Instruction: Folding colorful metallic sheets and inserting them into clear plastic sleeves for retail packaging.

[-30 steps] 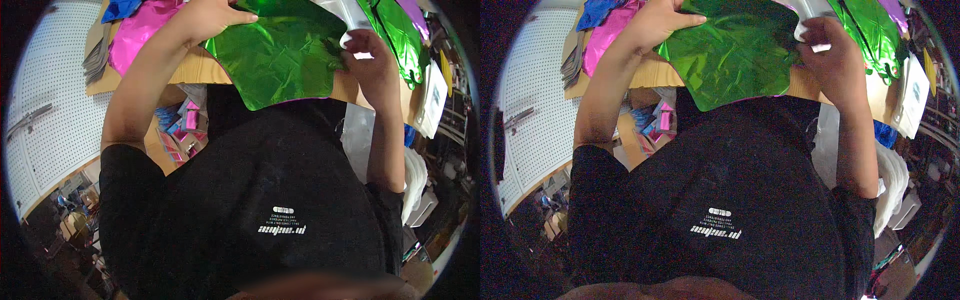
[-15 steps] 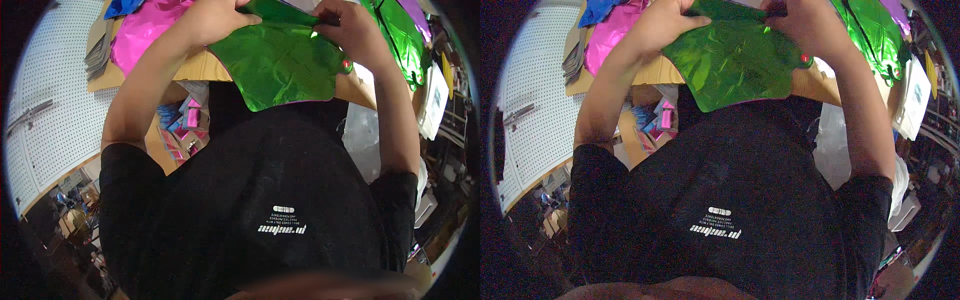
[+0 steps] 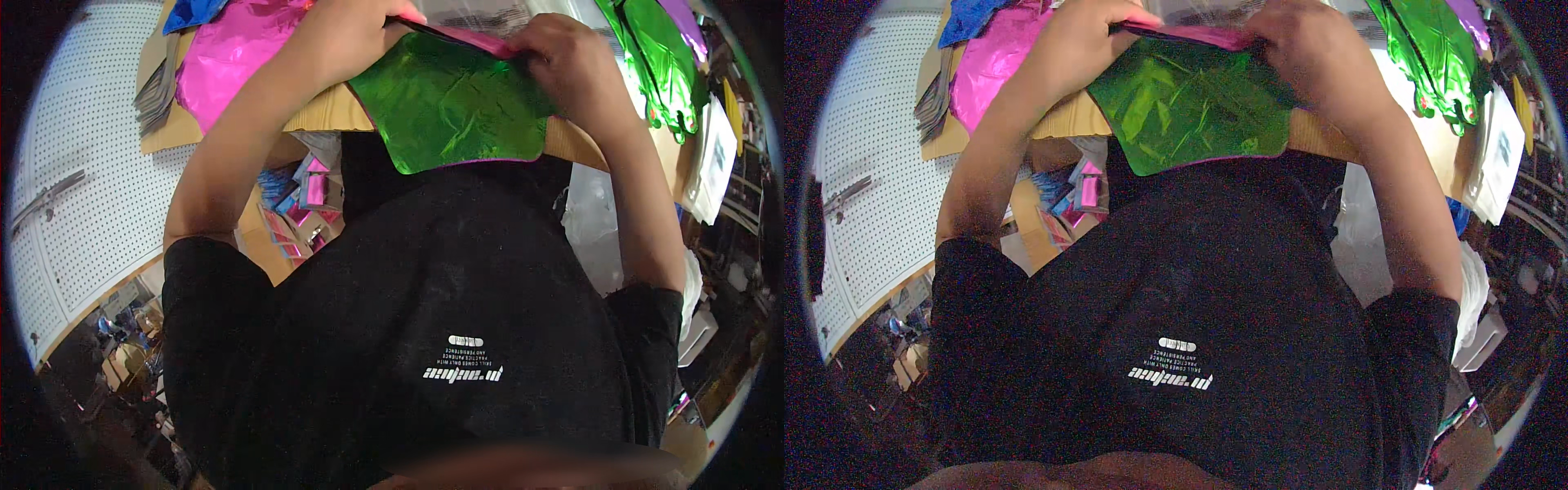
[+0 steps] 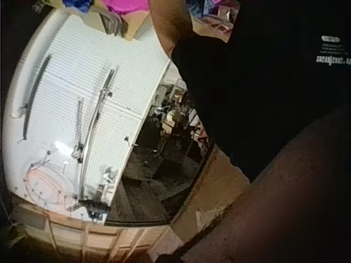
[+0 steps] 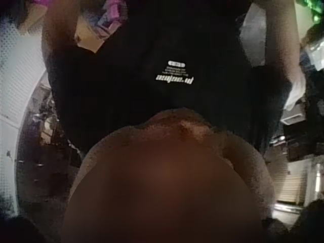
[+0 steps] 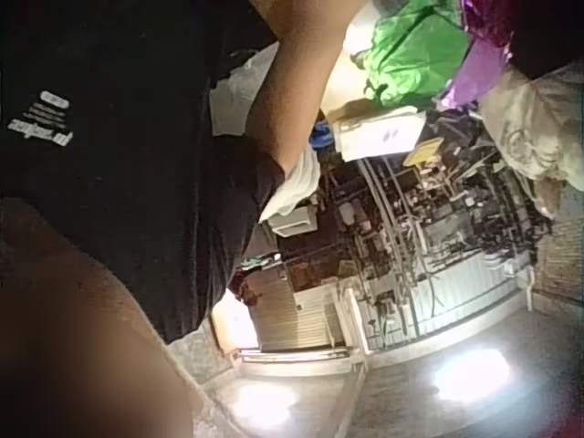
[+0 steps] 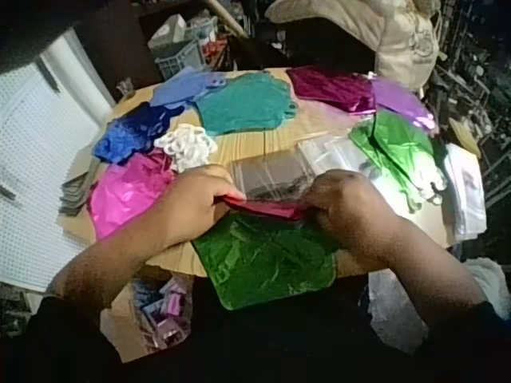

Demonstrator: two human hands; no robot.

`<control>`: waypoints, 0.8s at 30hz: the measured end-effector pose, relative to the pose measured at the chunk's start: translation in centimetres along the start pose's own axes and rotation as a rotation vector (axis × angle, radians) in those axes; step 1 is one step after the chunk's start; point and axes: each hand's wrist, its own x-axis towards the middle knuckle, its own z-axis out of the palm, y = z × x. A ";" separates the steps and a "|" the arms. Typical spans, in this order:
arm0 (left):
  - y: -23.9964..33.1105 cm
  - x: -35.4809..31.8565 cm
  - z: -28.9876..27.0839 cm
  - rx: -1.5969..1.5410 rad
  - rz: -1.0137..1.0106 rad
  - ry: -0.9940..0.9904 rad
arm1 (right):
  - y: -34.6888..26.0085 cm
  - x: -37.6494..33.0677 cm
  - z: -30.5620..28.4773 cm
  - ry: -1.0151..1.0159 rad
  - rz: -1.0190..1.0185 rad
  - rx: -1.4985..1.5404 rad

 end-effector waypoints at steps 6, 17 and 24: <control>0.3 -0.9 -1.1 -0.031 0.203 0.039 | -1.0 -0.5 0.5 0.076 -0.076 -0.073; -3.6 -1.0 1.7 0.159 0.779 0.465 | 0.9 -2.5 0.7 0.124 -0.208 -0.109; 0.9 -2.7 -2.4 0.312 0.249 -0.062 | -0.2 -2.2 0.4 0.116 -0.170 -0.135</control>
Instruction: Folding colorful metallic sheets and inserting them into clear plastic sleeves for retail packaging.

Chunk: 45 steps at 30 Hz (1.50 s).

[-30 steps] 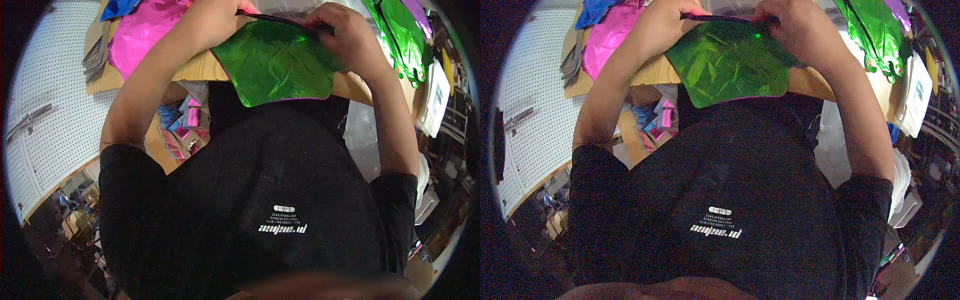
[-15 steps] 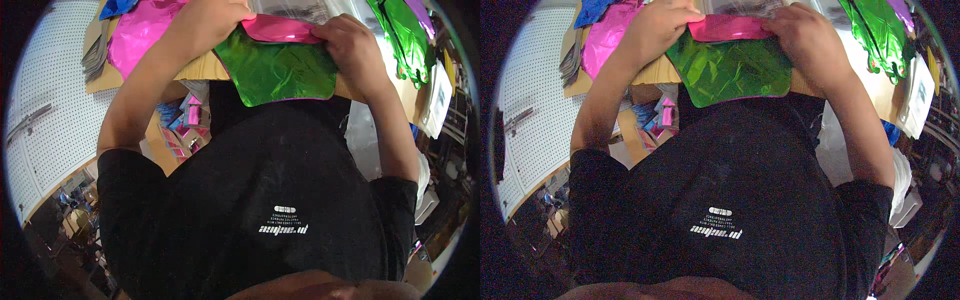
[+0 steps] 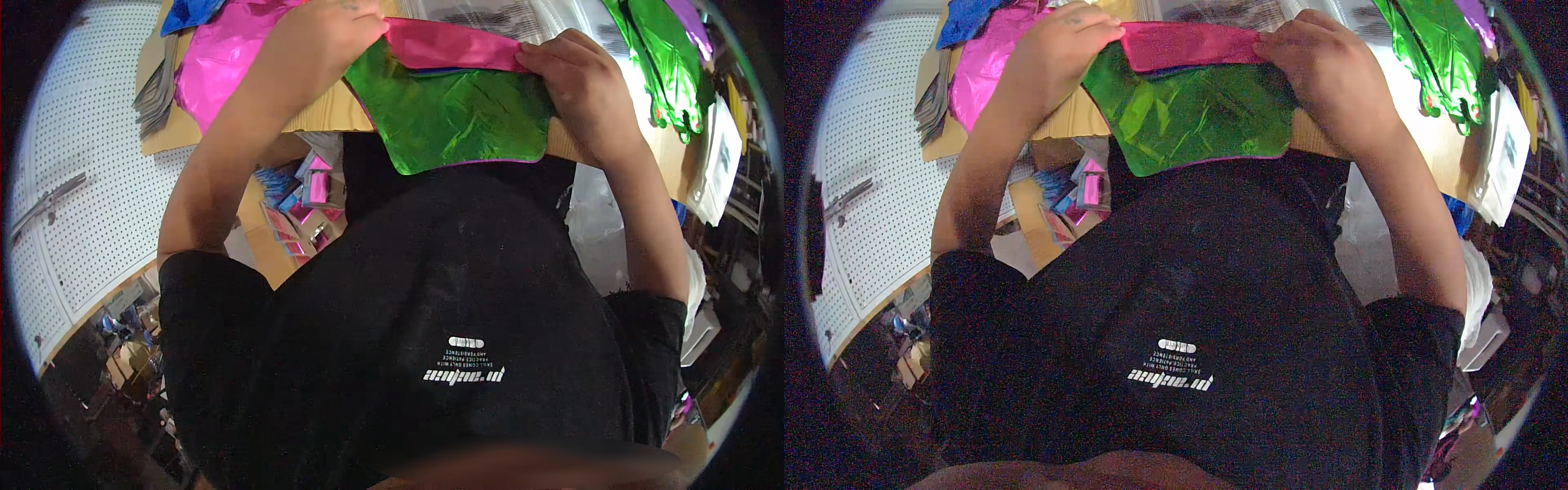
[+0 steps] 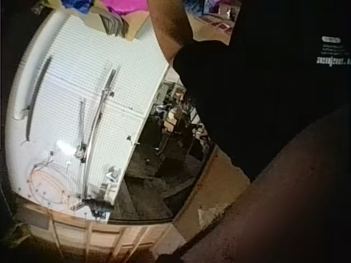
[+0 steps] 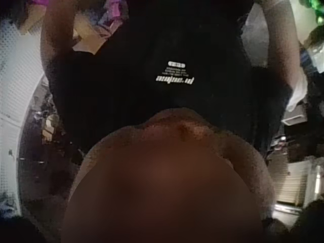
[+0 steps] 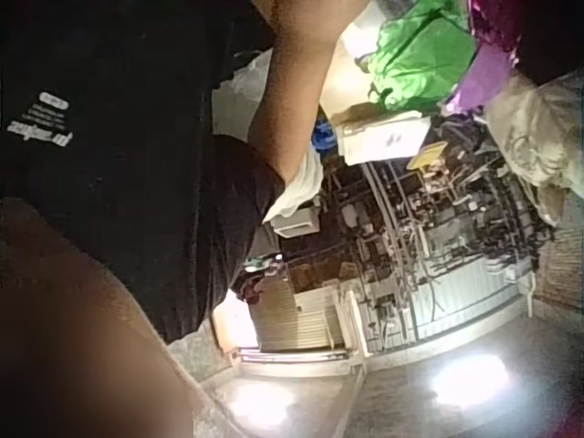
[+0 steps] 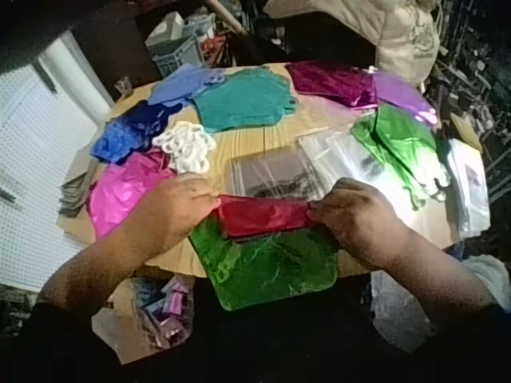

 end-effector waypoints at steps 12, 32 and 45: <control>2.2 0.0 3.5 -0.287 -0.033 -0.007 | 0.7 -0.8 0.3 -0.001 -0.042 -0.044; 2.1 0.0 3.5 -0.274 -0.041 0.036 | -4.6 -2.3 1.2 -0.168 0.086 0.063; 2.1 1.1 1.5 -0.440 -0.151 -0.123 | -8.0 0.7 1.4 -0.096 0.085 0.264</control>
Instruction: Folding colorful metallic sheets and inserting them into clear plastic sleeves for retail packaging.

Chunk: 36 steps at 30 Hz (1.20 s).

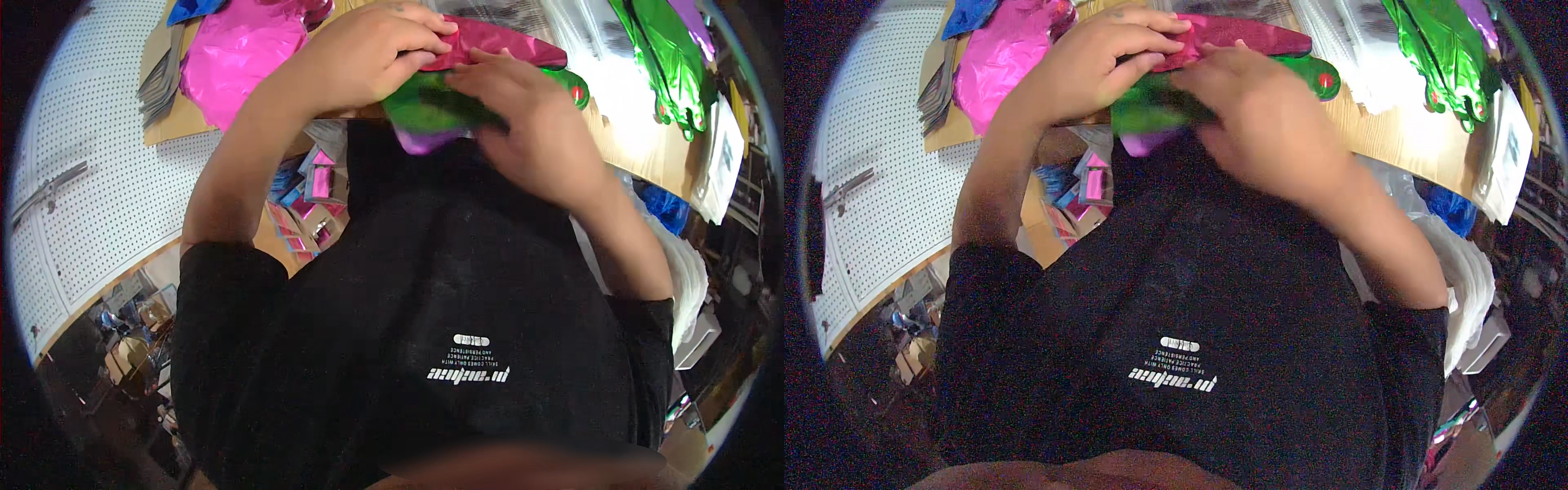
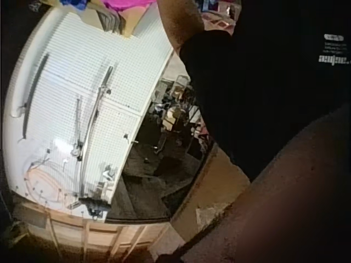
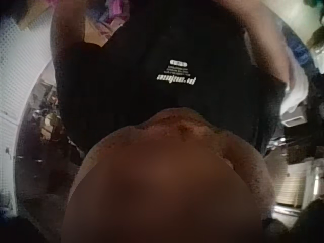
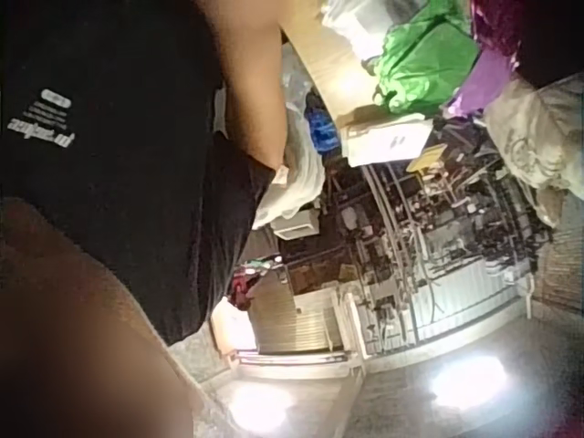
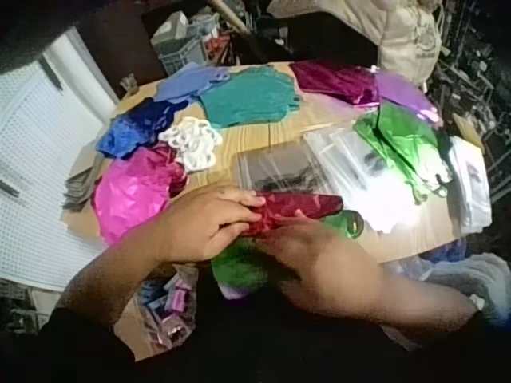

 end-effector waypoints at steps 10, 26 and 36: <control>-5.9 0.3 -0.1 -0.232 0.716 0.075 | 2.9 2.8 -0.6 0.218 0.132 -0.033; 1.1 -0.2 0.0 -0.296 -0.180 0.058 | 5.2 0.7 -3.0 -0.017 0.200 -0.040; 0.7 -0.1 0.7 -0.299 -0.138 0.110 | 4.6 1.6 -3.4 0.172 -0.039 -0.177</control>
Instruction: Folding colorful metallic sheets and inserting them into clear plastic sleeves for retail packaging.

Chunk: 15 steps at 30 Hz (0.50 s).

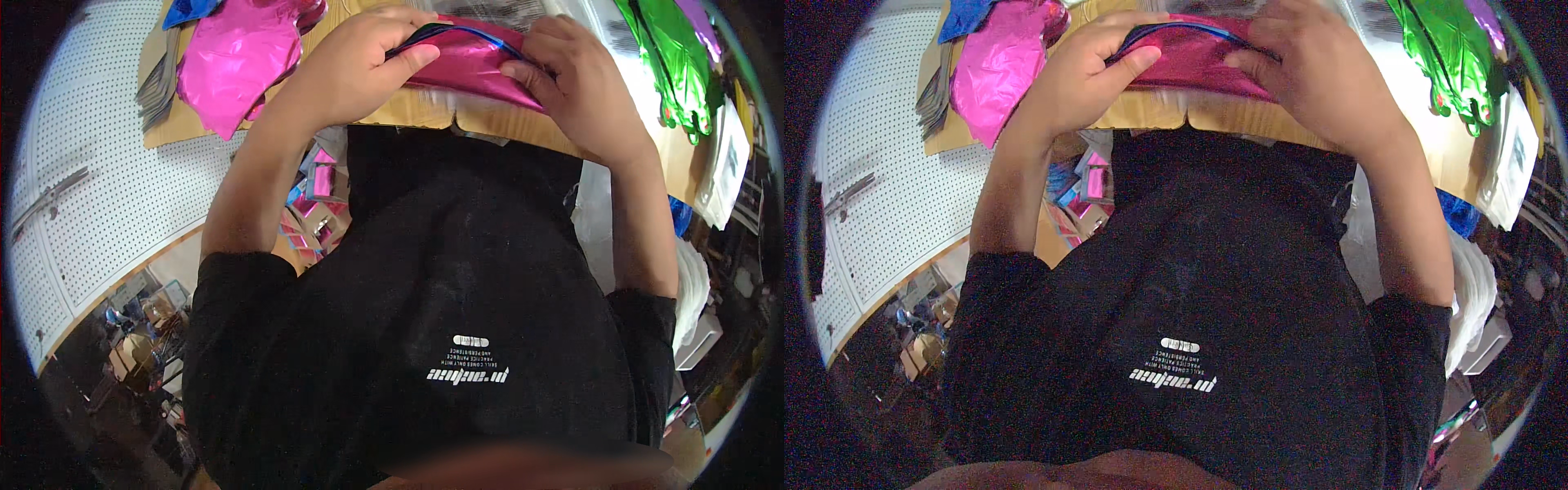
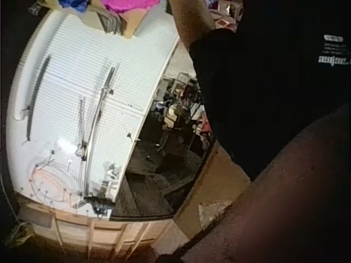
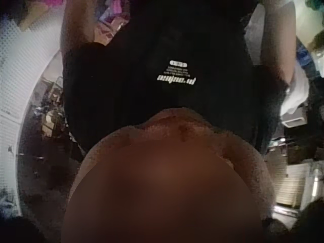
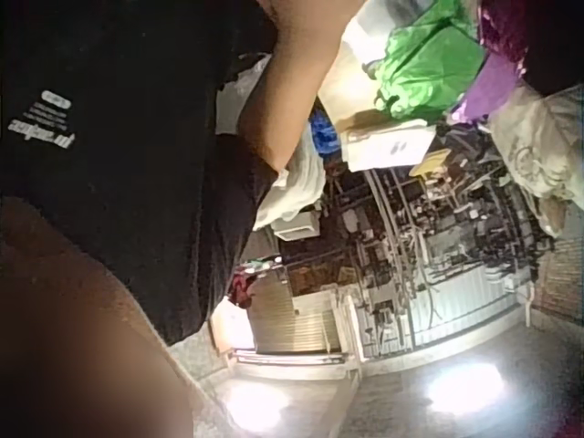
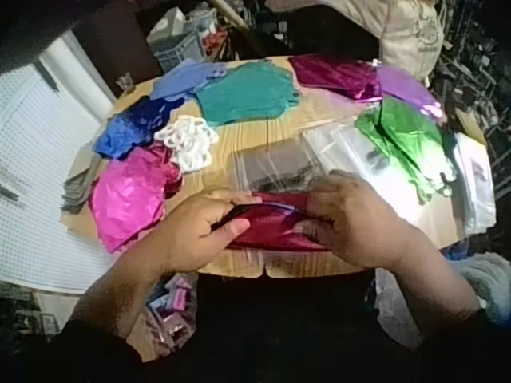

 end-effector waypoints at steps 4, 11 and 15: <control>-0.2 -0.1 0.0 0.011 -0.016 -0.012 | 0.7 -0.7 0.2 -0.186 0.133 0.083; 1.1 -0.1 1.4 -0.022 -0.064 0.204 | 0.7 -0.8 1.2 -0.163 0.085 -0.067; 1.1 -0.4 1.7 0.362 -0.100 0.331 | 0.4 -0.9 1.2 -0.177 0.095 -0.088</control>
